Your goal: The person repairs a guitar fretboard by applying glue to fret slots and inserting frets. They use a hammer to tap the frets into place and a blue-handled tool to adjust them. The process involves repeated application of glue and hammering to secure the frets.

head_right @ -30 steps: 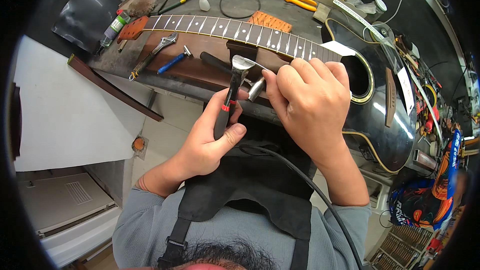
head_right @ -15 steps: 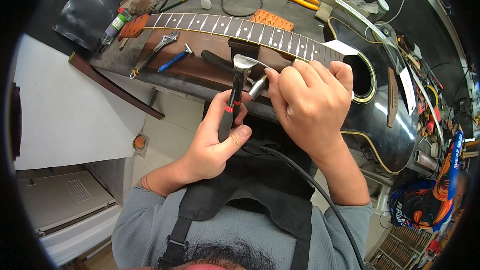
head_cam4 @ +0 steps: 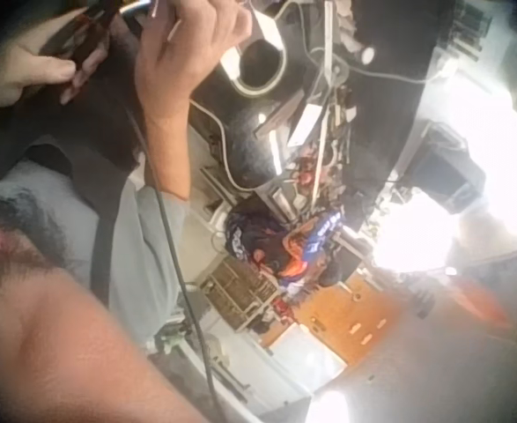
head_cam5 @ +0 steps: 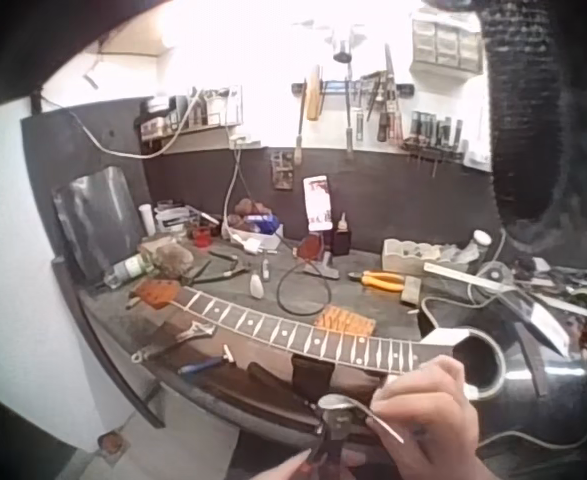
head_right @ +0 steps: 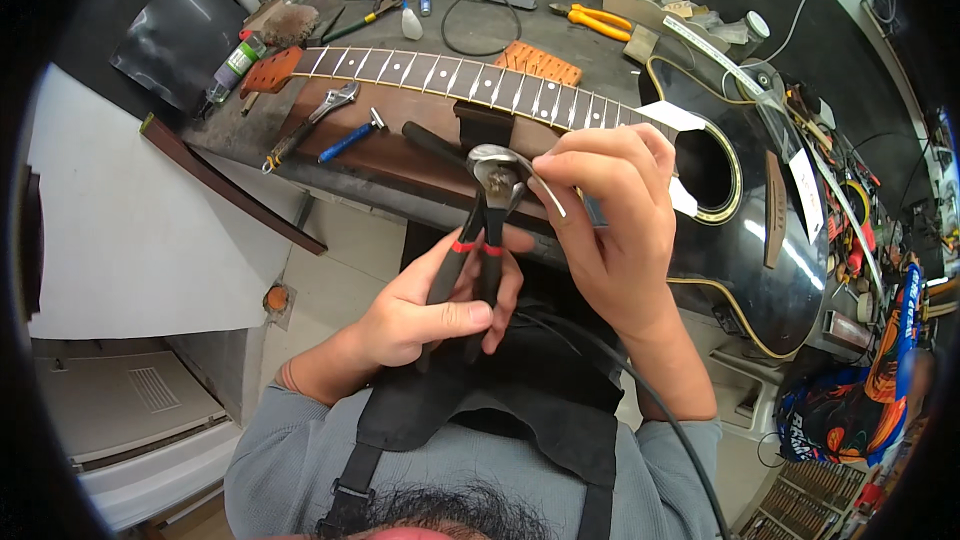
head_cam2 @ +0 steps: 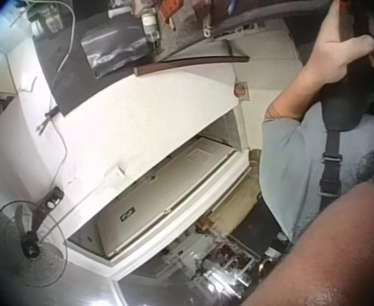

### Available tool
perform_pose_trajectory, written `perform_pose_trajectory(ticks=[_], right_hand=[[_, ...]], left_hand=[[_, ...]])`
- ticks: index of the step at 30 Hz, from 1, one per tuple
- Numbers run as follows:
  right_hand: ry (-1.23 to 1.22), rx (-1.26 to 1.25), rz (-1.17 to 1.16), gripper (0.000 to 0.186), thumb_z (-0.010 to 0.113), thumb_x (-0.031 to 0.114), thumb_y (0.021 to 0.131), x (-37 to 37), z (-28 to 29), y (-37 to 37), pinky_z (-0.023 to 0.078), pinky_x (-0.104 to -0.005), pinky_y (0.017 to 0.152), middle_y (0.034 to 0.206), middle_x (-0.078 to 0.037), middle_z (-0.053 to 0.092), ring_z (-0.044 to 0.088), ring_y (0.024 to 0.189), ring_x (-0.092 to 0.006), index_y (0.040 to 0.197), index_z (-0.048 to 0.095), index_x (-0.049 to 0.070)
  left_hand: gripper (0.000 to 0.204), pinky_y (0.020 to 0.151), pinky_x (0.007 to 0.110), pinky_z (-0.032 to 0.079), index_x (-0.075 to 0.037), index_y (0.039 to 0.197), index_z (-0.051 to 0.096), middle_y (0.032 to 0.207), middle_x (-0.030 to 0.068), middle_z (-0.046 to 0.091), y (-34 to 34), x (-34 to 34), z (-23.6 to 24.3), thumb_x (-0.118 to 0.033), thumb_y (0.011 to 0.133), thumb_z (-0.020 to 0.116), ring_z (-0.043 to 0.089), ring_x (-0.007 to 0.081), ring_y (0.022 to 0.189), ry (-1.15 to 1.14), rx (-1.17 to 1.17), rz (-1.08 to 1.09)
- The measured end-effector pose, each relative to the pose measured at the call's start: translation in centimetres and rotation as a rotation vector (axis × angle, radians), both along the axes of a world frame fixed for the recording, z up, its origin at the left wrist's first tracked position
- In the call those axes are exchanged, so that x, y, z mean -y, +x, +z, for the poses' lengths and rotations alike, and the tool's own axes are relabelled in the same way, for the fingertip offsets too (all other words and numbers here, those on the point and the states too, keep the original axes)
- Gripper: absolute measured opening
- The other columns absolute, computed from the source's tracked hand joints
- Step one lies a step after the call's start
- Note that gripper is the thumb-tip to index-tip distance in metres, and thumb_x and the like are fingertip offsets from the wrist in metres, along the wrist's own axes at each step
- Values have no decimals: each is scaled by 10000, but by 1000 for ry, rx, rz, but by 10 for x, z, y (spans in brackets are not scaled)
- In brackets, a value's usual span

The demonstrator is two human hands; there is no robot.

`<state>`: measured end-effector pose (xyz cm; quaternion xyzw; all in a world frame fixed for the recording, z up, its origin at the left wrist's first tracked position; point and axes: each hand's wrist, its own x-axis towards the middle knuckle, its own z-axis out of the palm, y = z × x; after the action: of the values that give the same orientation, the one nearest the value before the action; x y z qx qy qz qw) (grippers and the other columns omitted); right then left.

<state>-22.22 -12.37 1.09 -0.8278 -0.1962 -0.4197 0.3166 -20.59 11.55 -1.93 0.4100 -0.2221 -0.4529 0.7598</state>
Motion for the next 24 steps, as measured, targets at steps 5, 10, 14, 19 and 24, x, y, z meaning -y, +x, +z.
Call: perform_pose_trajectory(ticks=[5, 10, 14, 19, 24], right_hand=[[-149, 165, 0, 323, 813, -12, 894, 2, 7, 0, 442, -450, 1014, 1100, -48, 792, 736, 940, -224, 1170, 709, 120], [-154, 145, 8, 327, 795, -33, 898, 0, 10, -1, 505, -451, 1001, 1084, -71, 821, 775, 929, -243, 1163, 671, 113], [-57, 129, 57, 288, 759, -69, 935, -3, 11, -2, 540, -476, 1004, 1049, -84, 821, 777, 888, -256, 1157, 664, 88], [378, -115, -3, 167, 695, -72, 1011, -6, 9, -18, 543, -286, 775, 926, -58, 765, 714, 798, -110, 1143, 653, 22], [517, -342, -71, 80, 685, -9, 1071, -14, 28, -26, 459, -204, 648, 870, -9, 714, 587, 742, -6, 1148, 659, -10]], left_hand=[[765, 857, 345, 569, 21, 1670, 404, 1144, 134, 674, 7, 0, 5, -218, 1015, 718, 675, 205, 957, -4, 9, -119], [789, 818, 299, 578, -7, 1730, 325, 1199, 147, 719, 28, -6, -1, -94, 995, 600, 695, 190, 910, 82, 117, -322], [882, 842, 351, 647, -24, 1746, 278, 1345, 252, 697, 26, -10, 12, -31, 916, 578, 754, 257, 963, -31, -183, -377], [903, 927, 325, 599, -45, 1743, 321, 1386, 202, 659, 25, -12, 17, -84, 899, 640, 712, 213, 1055, 85, -15, -360], [853, 946, 250, 484, -49, 1709, 408, 1350, 76, 654, 16, -7, 30, 2, 881, 608, 580, 80, 1048, 303, 341, 29]])
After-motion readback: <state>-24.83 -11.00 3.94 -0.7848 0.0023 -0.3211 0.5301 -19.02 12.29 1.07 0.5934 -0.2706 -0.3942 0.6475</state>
